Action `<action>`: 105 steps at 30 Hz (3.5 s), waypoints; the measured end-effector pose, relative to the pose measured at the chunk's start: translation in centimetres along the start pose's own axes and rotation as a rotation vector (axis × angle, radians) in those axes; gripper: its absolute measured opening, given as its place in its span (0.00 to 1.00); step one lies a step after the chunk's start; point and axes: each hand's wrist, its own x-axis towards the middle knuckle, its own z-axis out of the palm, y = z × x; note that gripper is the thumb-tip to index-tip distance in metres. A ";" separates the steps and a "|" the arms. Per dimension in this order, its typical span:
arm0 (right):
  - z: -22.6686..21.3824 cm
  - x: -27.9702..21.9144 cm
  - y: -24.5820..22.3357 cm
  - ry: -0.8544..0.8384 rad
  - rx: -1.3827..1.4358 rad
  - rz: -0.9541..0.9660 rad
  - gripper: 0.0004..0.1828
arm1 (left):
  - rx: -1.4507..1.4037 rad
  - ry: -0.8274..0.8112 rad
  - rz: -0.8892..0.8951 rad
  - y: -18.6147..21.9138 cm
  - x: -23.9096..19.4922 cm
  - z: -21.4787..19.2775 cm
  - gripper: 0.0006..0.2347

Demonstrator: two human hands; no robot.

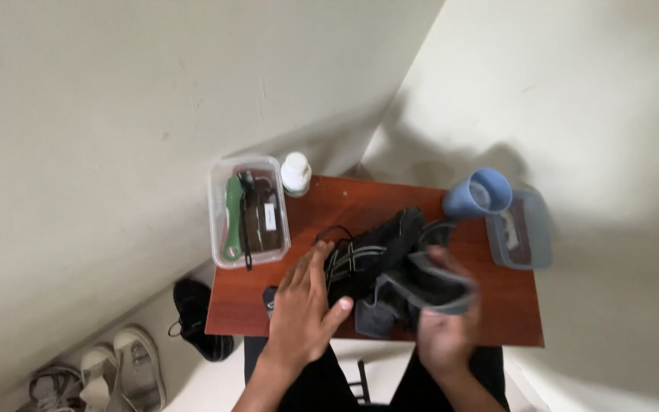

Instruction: The person cleans a black sneaker on a wooden table using a brush and a cloth. They scrub the shoe with the brush, wipe it with the cloth, and dip the brush into a cup of water to continue cleaning different parts of the shoe.

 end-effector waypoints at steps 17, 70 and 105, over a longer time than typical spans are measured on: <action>-2.8 -2.8 1.2 -0.830 -0.789 -0.257 0.34 | 0.012 0.015 0.034 -0.1 0.0 0.5 0.40; -13.4 2.4 -10.9 0.131 -0.567 -0.236 0.07 | 0.150 -0.095 0.534 12.3 -0.5 12.9 0.19; 3.1 5.2 -4.8 -0.724 -1.038 -0.411 0.15 | 0.289 0.335 0.153 5.2 -0.4 -2.7 0.13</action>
